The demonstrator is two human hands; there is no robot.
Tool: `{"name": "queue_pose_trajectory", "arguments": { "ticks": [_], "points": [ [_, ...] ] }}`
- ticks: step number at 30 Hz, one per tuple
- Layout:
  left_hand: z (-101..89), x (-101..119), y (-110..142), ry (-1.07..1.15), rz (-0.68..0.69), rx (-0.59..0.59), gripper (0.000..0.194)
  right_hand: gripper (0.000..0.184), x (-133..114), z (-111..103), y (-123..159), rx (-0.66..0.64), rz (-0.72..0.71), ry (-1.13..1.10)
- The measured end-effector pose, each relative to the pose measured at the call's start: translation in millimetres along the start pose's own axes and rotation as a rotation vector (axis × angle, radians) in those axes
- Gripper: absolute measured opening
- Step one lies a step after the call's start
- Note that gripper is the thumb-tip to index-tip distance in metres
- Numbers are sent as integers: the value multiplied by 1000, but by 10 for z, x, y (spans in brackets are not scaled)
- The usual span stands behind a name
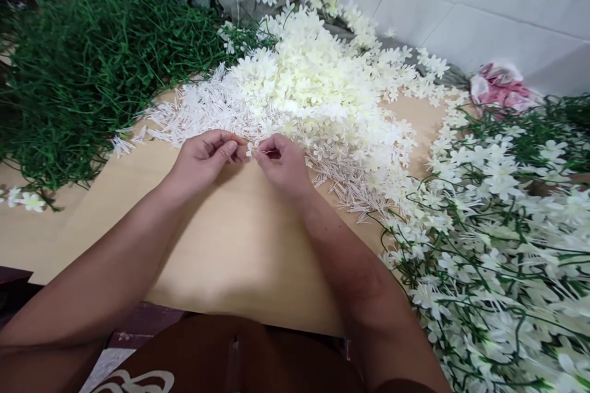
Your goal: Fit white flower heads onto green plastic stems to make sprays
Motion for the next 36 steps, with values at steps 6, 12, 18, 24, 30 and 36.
{"name": "queue_pose_trajectory", "arguments": {
  "ticks": [6,12,18,24,30,36],
  "points": [
    [74,-17,-27,72,-61,67,13,35,18,10,-14,-53,82,-169],
    [117,-37,-34,108,-80,66,12,38,38,44,-9,-72,82,-210],
    [147,-18,-24,210,-77,41,13,34,-4,27,-16,-126,62,-233],
    [125,-24,-231,-228,-12,185,11,32,-77,-230,-109,-8,78,-223],
    [402,103,-565,-809,180,68,15,37,51,-475,-202,111,106,-319],
    [298,176,-576,-829,108,132,16,43,125,-478,-226,92,193,-426]
  ]
}}
Point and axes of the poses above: each hand's wrist, its own y-axis away from the middle knuckle, its own z-axis out of the palm, x = y × z, the point moved 3 cm from there along -y, towards the middle knuckle, and after that the axes turned 5 degrees about x, right-handed, at the moved point
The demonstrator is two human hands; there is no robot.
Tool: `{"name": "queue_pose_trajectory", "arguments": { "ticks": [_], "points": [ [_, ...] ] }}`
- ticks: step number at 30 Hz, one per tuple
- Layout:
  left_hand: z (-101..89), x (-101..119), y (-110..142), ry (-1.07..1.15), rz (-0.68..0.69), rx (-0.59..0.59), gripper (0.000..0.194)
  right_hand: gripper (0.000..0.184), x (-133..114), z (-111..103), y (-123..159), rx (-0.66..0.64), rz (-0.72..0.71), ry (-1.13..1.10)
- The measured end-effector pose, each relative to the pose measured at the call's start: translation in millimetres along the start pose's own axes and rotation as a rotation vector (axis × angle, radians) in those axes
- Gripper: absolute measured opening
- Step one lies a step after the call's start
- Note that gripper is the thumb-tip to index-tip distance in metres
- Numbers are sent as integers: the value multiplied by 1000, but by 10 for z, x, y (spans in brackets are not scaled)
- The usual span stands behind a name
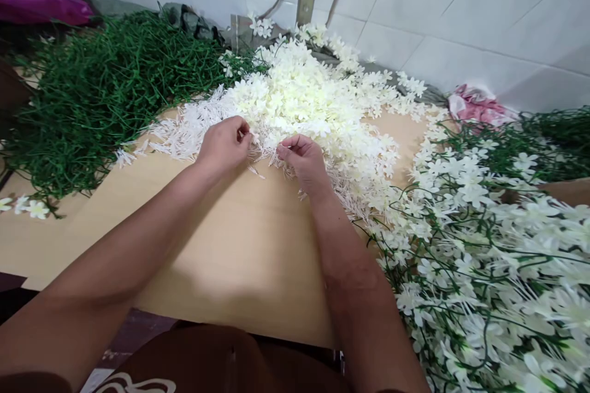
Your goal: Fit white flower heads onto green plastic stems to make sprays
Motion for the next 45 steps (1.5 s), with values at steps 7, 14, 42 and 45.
{"name": "queue_pose_trajectory", "arguments": {
  "ticks": [7,14,42,45],
  "points": [
    [-341,-377,136,103,-121,-36,22,43,-31,-29,12,12,55,-91],
    [-867,-1077,79,-192,-216,208,28,44,51,26,36,17,93,-62],
    [-1322,-1318,-125,-709,-142,0,40,42,106,32,36,-38,86,81],
    [-1666,-1203,-177,-607,-241,170,41,43,115,27,27,-25,107,62]
  ]
}}
Point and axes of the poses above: each hand's wrist, its own y-axis away from the middle knuckle, its own z-axis out of the palm, x = y × z, the point moved 3 cm from there along -y, towards the middle knuckle, and after that the axes turned 5 degrees about x, right-handed, at the moved point
